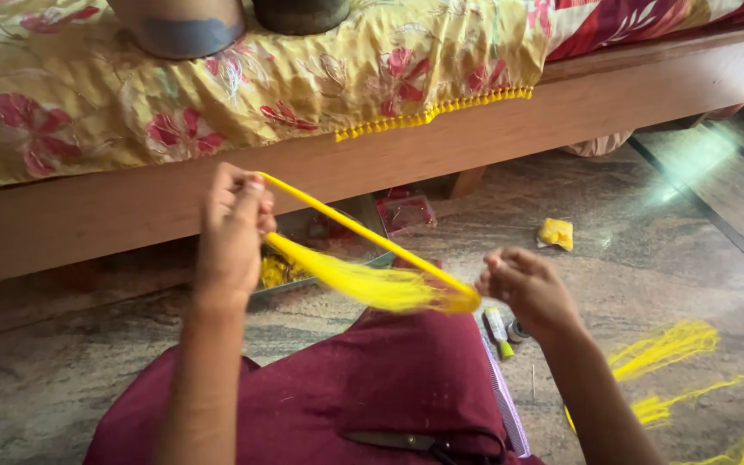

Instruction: Creating decorative yarn tassels and attaching them to the edge of a bedsheet or fabric.

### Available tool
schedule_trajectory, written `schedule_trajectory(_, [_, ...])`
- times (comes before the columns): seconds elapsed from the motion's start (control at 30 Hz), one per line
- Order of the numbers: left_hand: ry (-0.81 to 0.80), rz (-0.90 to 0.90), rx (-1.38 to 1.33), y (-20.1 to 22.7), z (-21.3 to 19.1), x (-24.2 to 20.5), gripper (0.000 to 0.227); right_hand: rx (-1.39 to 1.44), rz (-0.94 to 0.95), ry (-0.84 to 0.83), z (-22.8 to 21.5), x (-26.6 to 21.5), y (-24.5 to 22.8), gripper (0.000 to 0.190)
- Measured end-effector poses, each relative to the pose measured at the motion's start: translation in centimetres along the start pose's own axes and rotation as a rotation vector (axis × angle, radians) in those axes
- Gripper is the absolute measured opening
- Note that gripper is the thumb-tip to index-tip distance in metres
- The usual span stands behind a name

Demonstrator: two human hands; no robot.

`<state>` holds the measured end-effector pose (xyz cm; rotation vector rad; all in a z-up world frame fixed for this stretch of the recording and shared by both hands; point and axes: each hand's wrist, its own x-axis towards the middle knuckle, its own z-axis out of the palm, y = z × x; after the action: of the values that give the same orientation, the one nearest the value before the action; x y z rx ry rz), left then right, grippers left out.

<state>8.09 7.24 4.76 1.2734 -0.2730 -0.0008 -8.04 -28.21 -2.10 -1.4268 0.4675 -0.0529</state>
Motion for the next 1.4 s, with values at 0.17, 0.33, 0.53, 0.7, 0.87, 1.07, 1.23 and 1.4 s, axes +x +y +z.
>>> schedule_trajectory(0.17, [0.033,0.050,0.043,1.5,-2.2,0.3,0.011,-0.103,0.094,0.080,-4.4,0.6,9.0,0.021])
schedule_trajectory(0.33, [-0.008,0.169,0.446,4.1,-2.8,0.1,0.009,-0.423,0.078,0.030,-3.1,-1.0,15.1,0.015])
schedule_trajectory(0.53, [-0.352,-0.010,0.640,4.9,-1.0,0.1,0.011,-1.485,-0.094,-0.416,4.8,-1.4,14.6,0.017])
schedule_trajectory(0.7, [-0.514,-0.060,0.804,4.5,1.1,-0.6,0.012,-0.708,-0.686,-0.165,13.1,-2.5,-1.3,0.027])
schedule_trajectory(0.87, [-0.577,-0.064,0.706,3.5,1.1,-1.3,0.012,-0.318,-0.650,-0.666,15.8,1.2,-6.7,0.035])
schedule_trajectory(1.07, [-0.592,-0.262,0.299,-2.0,-3.5,-3.1,0.023,-0.536,-0.099,-0.796,13.4,3.1,-10.4,0.030])
schedule_trajectory(1.23, [-0.781,-0.493,0.145,-18.7,-10.6,-8.1,0.031,-0.508,-0.010,-0.729,11.7,4.2,-15.8,0.024])
schedule_trajectory(1.4, [-0.569,-0.562,0.868,-36.5,-26.4,-7.9,0.023,-0.364,0.056,-0.553,8.5,6.6,-19.5,0.023])
